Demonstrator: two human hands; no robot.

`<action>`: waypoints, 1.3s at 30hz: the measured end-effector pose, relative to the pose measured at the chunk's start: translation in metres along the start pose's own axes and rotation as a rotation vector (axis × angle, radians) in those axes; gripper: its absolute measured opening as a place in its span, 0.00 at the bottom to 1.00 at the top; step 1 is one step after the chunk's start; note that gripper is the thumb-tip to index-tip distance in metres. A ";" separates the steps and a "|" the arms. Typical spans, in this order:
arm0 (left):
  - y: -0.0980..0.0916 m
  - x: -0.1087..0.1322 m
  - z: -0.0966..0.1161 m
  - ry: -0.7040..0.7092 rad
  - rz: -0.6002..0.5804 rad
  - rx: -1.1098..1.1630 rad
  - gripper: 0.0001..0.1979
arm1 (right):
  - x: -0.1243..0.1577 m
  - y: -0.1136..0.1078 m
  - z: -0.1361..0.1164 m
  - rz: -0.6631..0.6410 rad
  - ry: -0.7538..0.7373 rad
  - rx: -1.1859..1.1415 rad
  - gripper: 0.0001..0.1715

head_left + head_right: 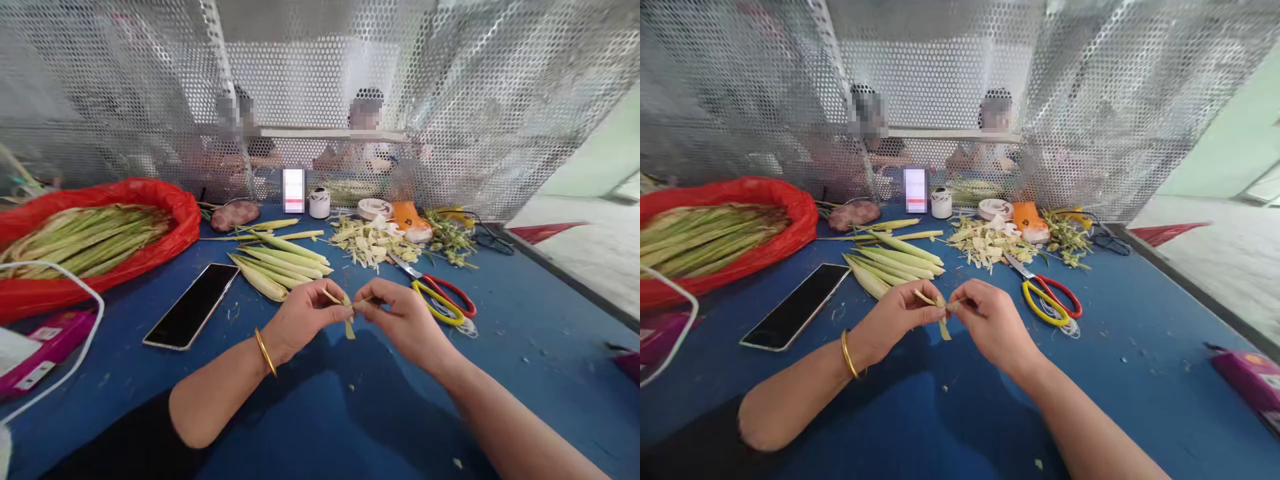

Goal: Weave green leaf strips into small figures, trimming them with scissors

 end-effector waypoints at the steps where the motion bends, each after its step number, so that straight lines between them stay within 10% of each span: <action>1: -0.002 0.002 0.003 0.011 0.025 -0.073 0.06 | -0.001 0.004 0.006 -0.033 0.046 -0.037 0.08; 11: -0.006 0.013 0.024 0.132 0.250 -0.628 0.06 | 0.003 0.015 0.031 0.022 0.299 -0.238 0.11; 23: -0.009 0.010 0.017 0.025 0.169 -0.454 0.04 | -0.002 0.024 0.026 -0.074 0.280 -0.466 0.23; 28: -0.015 0.010 -0.015 -0.221 0.229 -0.009 0.07 | -0.007 -0.035 0.021 0.009 0.135 0.149 0.17; 31: -0.011 0.012 -0.028 -0.315 0.253 0.171 0.09 | -0.001 -0.089 0.053 0.089 0.346 0.864 0.14; 39: 0.005 0.017 -0.030 -0.393 0.155 0.292 0.09 | -0.004 -0.110 0.126 -0.173 0.531 0.988 0.11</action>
Point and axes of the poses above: each hand's wrist, its own x-axis away from the middle knuckle, its own y-axis out of the palm, z = x × y, the point moved 9 cm from there along -x, towards the middle knuckle, and after that the axes turned 2 degrees about -z, right-handed, at the moved point
